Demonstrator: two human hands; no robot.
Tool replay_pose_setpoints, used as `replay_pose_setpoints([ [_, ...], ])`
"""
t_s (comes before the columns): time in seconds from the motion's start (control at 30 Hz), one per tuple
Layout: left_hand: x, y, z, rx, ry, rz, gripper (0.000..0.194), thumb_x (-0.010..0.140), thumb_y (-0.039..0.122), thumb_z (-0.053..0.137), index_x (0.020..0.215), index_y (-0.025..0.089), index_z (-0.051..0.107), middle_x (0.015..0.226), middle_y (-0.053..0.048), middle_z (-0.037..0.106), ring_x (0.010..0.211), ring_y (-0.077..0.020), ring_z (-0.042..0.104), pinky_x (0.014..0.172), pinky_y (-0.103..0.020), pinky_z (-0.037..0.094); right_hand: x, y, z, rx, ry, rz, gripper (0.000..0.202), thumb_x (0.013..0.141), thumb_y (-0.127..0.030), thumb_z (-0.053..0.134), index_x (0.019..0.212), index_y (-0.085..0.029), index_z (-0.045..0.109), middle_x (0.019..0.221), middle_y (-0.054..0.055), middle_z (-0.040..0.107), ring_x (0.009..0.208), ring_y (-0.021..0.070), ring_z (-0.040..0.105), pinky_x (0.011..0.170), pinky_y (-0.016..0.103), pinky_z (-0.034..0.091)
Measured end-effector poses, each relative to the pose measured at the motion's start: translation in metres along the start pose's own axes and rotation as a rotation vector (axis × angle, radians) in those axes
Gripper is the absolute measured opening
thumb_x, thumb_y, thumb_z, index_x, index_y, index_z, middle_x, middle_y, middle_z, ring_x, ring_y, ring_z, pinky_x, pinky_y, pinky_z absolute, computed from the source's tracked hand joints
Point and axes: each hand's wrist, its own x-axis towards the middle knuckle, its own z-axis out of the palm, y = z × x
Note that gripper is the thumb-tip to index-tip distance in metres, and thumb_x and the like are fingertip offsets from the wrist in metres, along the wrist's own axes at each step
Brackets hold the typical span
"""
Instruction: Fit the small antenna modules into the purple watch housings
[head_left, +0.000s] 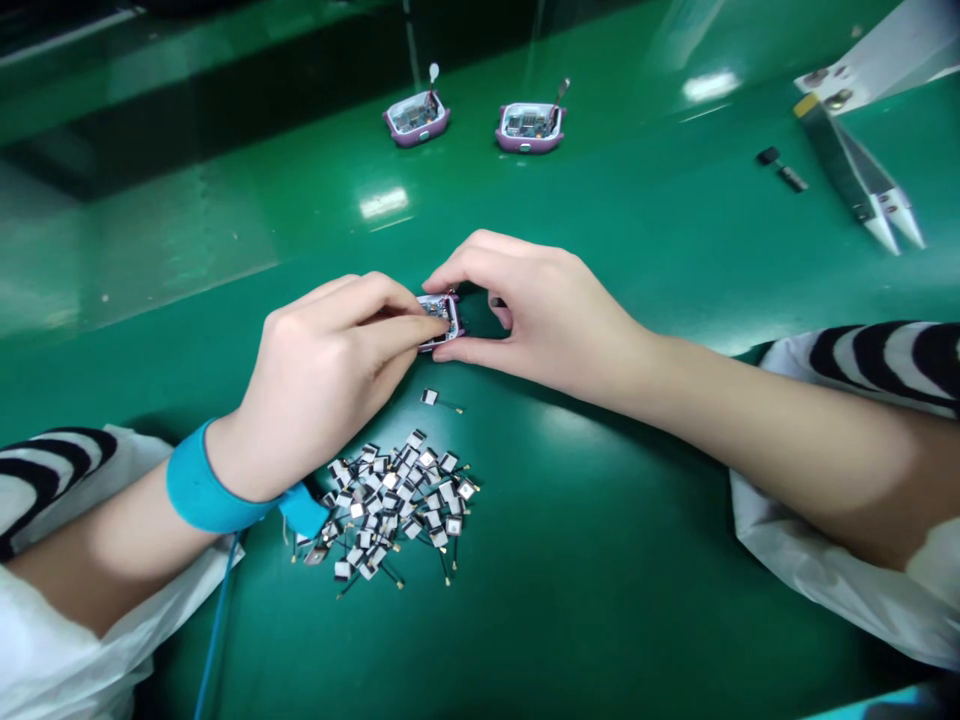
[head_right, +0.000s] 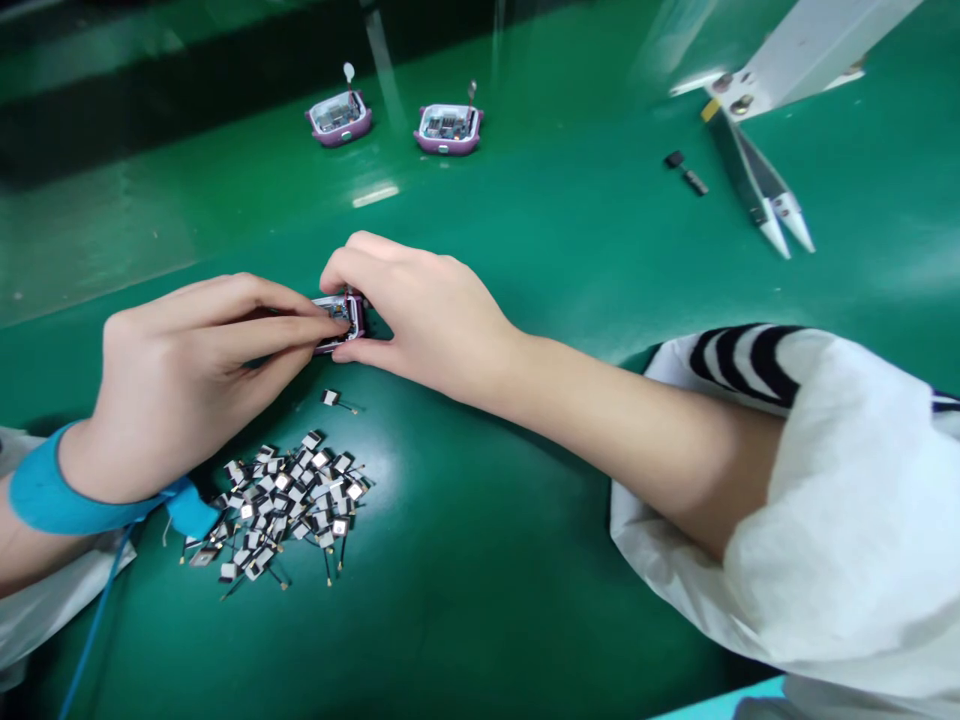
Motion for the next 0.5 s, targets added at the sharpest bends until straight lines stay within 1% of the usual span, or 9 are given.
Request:
replay_pose_setpoints([
  [0.2,-0.0008,0.0002,-0.001,0.012,-0.029,-0.029,0.015,0.083,0.02,0.05,0.086,0.02,0.064,0.085,0.0,0.064,0.074,-0.0148,0.059,0.062,-0.027,0.048,-0.0002,-0.0002,-0.0003,0.006,0.012,-0.007,0.036,0.072,-0.035,0.063,0.1,-0.015,0.053,0.096,0.001,0.055,0.076,0.0093,0.051,0.059,0.022,0.035],
  [0.4,-0.0011,0.0004,-0.0008,0.051,0.003,0.0,0.016,0.083,0.021,0.049,0.085,0.021,0.065,0.083,0.001,0.064,0.073,-0.0129,0.058,0.06,-0.024,0.047,0.0002,-0.0011,-0.0007,0.017,-0.004,0.009,0.037,0.072,-0.033,0.064,0.101,-0.015,0.053,0.097,0.002,0.054,0.076,0.0089,0.05,0.06,0.023,0.035],
  [0.5,-0.0004,0.0007,-0.0002,0.065,-0.012,-0.011,0.017,0.084,0.021,0.048,0.087,0.021,0.065,0.084,0.001,0.064,0.073,-0.0121,0.058,0.061,-0.023,0.047,0.0001,-0.0006,-0.0005,0.021,-0.002,0.004,0.037,0.072,-0.033,0.063,0.102,-0.014,0.053,0.098,0.002,0.055,0.076,0.0091,0.05,0.06,0.022,0.035],
])
